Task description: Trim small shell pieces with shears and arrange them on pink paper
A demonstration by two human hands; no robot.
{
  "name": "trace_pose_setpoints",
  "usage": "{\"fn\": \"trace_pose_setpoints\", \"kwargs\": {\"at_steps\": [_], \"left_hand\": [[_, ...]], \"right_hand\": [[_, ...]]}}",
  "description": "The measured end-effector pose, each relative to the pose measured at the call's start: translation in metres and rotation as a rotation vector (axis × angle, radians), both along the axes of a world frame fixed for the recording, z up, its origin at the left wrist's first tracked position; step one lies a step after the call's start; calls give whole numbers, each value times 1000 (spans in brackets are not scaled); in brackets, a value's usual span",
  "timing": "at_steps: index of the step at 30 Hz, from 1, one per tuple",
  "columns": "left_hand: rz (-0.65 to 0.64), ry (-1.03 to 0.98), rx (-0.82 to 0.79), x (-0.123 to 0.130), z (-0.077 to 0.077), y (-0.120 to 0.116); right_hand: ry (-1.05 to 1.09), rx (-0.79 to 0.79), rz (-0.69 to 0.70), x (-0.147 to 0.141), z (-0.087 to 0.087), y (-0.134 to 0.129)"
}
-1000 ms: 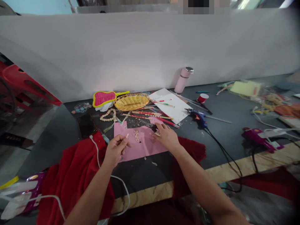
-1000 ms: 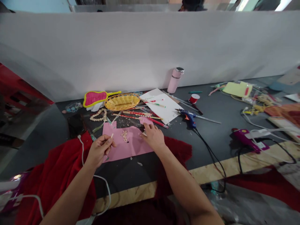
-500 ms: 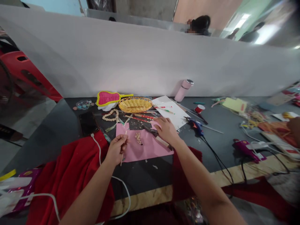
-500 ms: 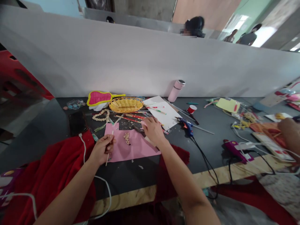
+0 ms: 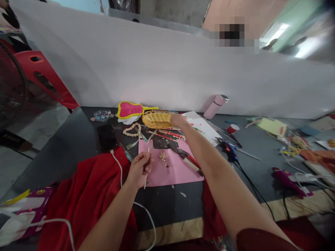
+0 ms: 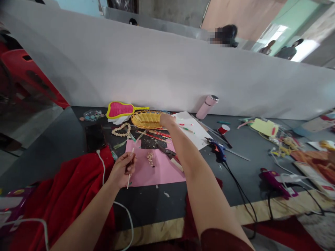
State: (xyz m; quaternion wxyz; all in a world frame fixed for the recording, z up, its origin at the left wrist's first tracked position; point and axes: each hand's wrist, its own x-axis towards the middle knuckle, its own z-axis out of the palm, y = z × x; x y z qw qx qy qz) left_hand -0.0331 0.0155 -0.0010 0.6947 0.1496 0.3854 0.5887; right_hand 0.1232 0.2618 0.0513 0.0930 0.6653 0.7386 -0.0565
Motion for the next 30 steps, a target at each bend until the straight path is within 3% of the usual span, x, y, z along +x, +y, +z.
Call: {"fn": "trace_pose_setpoints", "kwargs": {"at_steps": [5, 9, 12, 15, 17, 19, 22, 25, 30], "left_hand": [[9, 2, -8, -2, -1, 1], [-7, 12, 7, -2, -2, 0], [-16, 29, 31, -2, -1, 0], [-36, 56, 57, 0, 1, -1], [-52, 85, 63, 1, 2, -1], [-63, 110, 73, 3, 2, -2], [-82, 126, 101, 5, 1, -4], [-86, 149, 112, 7, 0, -5], [-76, 198, 126, 11, 1, -8]], "right_hand": [[14, -34, -35, -7, -3, 4], [120, 61, 5, -2, 9, -4], [227, 141, 69, 9, 22, -26], [342, 172, 168, 27, 23, -70], [422, 157, 235, 41, 14, -108], [659, 114, 333, 52, -3, -147], [731, 137, 337, 59, -31, -189], [590, 171, 348, 55, -48, -205], [545, 196, 343, 48, -54, -207]]}}
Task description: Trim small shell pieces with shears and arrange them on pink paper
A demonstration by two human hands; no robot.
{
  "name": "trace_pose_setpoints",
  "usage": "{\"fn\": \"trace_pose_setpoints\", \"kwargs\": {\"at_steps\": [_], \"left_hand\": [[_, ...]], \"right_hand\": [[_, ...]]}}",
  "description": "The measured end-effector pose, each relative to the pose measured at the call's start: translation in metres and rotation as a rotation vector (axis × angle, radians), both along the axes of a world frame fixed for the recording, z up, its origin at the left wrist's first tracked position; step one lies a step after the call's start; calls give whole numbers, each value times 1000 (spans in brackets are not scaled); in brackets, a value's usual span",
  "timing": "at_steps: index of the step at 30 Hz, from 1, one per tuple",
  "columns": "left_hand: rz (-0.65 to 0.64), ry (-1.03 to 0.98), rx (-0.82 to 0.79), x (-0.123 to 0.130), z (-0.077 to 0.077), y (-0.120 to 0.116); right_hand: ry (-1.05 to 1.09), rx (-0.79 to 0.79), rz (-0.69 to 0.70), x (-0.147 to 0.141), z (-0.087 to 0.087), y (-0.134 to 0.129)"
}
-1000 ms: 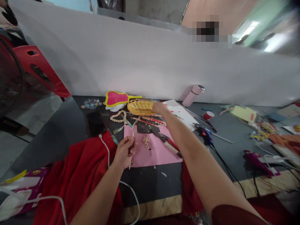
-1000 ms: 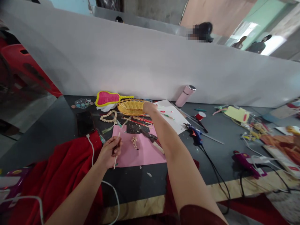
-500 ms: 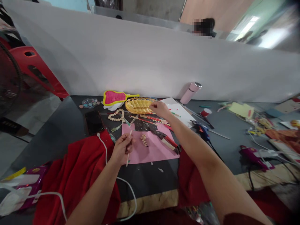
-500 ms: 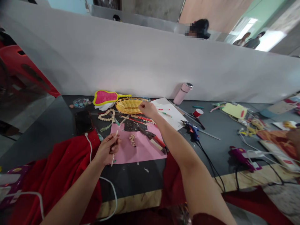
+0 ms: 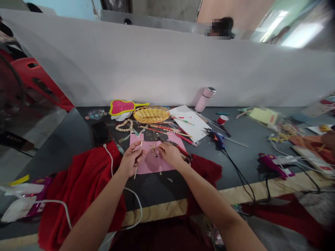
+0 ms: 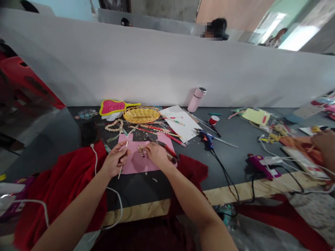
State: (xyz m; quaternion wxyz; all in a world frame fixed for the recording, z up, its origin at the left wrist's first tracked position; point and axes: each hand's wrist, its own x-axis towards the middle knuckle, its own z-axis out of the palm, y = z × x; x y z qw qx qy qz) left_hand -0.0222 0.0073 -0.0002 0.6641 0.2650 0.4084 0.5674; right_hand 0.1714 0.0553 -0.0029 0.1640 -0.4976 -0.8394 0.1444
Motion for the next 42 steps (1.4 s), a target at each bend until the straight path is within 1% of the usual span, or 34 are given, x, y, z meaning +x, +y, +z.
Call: {"fn": "trace_pose_setpoints", "kwargs": {"at_steps": [5, 7, 9, 12, 15, 18, 24, 32, 38, 40, 42], "left_hand": [[52, 62, 10, 3, 7, -7], [43, 75, -7, 4, 11, -12], [2, 94, -39, 6, 15, -15], [-29, 88, -54, 9, 17, -13], [23, 37, -20, 10, 15, -6], [61, 43, -26, 10, 10, -3], [-18, 68, -19, 10, 4, -7], [-48, 99, -96, 15, 5, -7], [-61, 120, -107, 17, 4, -8], [-77, 120, -108, 16, 2, -8], [-97, 118, -104, 16, 1, -9]], "right_hand": [[29, 59, -10, 11, -3, -1], [25, 113, 39, 14, -5, -1], [-17, 154, 114, 14, -7, -2], [-103, 182, 176, 9, -6, -5], [-154, 198, 179, 5, -5, -9], [-161, 199, 184, 4, -6, -8], [-77, 194, 149, 7, -10, -2], [-113, 183, 194, 4, -8, -4], [-90, 187, 183, 3, -9, -3], [-54, 191, 187, 3, -11, -1], [50, 187, 197, 4, -13, 1]]}}
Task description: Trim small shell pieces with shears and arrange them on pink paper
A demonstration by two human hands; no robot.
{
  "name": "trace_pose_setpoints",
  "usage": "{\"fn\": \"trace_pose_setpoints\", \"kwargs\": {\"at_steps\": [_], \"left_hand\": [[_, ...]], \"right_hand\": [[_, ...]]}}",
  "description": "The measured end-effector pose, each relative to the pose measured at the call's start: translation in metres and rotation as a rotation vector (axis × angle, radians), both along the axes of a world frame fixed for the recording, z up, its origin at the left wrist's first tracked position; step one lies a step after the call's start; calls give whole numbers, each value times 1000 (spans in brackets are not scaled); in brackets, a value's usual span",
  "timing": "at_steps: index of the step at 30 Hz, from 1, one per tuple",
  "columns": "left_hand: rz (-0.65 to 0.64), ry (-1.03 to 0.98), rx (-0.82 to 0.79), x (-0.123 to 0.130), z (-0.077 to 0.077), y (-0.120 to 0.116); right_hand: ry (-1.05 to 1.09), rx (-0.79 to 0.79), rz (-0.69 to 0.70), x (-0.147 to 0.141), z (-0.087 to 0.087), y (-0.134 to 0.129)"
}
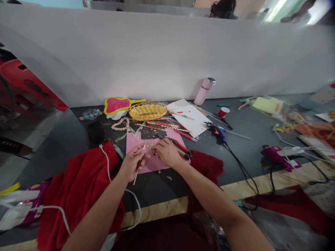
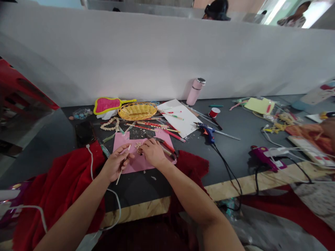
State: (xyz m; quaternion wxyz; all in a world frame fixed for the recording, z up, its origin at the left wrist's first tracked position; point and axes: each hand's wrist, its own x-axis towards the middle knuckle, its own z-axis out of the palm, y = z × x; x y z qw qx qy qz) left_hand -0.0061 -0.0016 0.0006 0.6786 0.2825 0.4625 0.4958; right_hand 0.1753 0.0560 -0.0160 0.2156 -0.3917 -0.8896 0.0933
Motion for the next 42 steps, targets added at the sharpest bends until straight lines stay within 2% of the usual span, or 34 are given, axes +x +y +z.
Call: {"fn": "trace_pose_setpoints", "kwargs": {"at_steps": [3, 6, 8, 10, 13, 23, 27, 32, 42], "left_hand": [[-38, -6, 11, 0, -2, -1], [-103, -19, 17, 2, -3, -3], [-143, -24, 24, 4, -3, -4], [-168, -22, 26, 5, -2, -4], [-192, -13, 14, 5, -1, -4], [-164, -23, -20, 8, 2, -6], [-128, -39, -33, 9, 4, -6], [-120, -25, -51, 9, 6, -6], [-177, 31, -69, 10, 0, -7]], "right_hand": [[291, -71, 16, 0, 0, -1], [549, -251, 0, -1, 4, -6], [631, -373, 10, -3, 7, -9], [664, -391, 31, -4, 9, -11], [651, -312, 63, -4, 11, -12], [698, -325, 176, -9, 11, -23], [659, -383, 173, -7, 14, -23], [610, -342, 97, -2, 17, -21], [401, -245, 179, 0, 15, -22]]}}
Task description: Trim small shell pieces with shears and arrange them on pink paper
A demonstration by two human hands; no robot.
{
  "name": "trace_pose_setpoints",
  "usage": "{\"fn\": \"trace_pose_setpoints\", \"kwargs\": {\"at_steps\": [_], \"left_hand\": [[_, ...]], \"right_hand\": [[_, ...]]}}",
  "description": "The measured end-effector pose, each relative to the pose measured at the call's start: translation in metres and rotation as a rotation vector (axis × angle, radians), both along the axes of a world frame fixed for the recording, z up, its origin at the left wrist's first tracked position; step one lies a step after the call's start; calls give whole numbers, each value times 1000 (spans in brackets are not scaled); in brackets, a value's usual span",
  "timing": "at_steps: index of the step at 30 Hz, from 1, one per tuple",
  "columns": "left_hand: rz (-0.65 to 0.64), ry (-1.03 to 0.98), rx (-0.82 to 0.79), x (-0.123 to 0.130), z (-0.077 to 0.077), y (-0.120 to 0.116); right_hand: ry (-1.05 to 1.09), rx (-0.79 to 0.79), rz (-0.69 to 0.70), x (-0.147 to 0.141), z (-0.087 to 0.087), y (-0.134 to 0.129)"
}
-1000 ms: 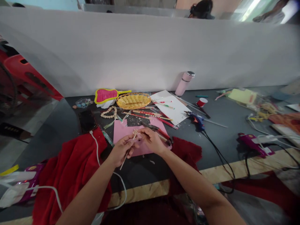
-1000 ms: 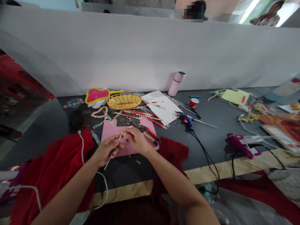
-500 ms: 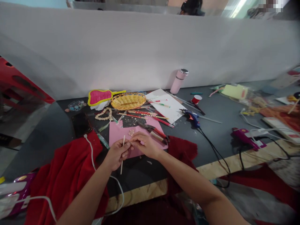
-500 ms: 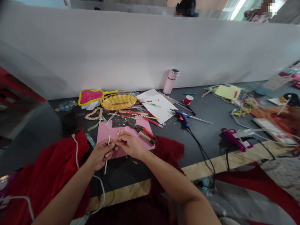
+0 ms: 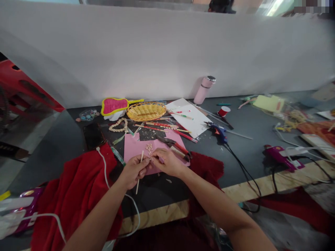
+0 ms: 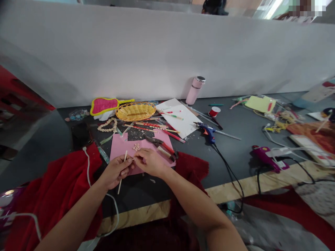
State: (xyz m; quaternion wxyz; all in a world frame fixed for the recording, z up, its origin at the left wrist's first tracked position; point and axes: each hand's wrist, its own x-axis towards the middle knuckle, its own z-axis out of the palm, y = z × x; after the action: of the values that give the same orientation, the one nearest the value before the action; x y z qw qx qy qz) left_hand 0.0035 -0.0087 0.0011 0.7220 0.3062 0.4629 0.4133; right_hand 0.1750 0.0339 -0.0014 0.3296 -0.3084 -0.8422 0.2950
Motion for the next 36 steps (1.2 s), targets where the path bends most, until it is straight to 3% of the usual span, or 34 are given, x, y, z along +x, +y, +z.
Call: {"fn": "trace_pose_setpoints", "kwargs": {"at_steps": [8, 14, 18, 23, 27, 36], "left_hand": [[-25, 4, -4, 1, 0, -2], [-26, -56, 12, -1, -2, 0], [4, -84, 31, -2, -1, 0], [0, -71, 11, -1, 1, 0], [10, -47, 4, 1, 3, -1], [60, -128, -21, -1, 15, -4]], "right_hand": [[-64, -37, 51, 3, 0, 0], [-84, -77, -12, -1, -5, 0], [37, -83, -102, 0, -5, 3], [126, -59, 8, 0, 2, 0], [105, -49, 0, -2, 4, -2], [226, -206, -111, 1, -2, 4]]}}
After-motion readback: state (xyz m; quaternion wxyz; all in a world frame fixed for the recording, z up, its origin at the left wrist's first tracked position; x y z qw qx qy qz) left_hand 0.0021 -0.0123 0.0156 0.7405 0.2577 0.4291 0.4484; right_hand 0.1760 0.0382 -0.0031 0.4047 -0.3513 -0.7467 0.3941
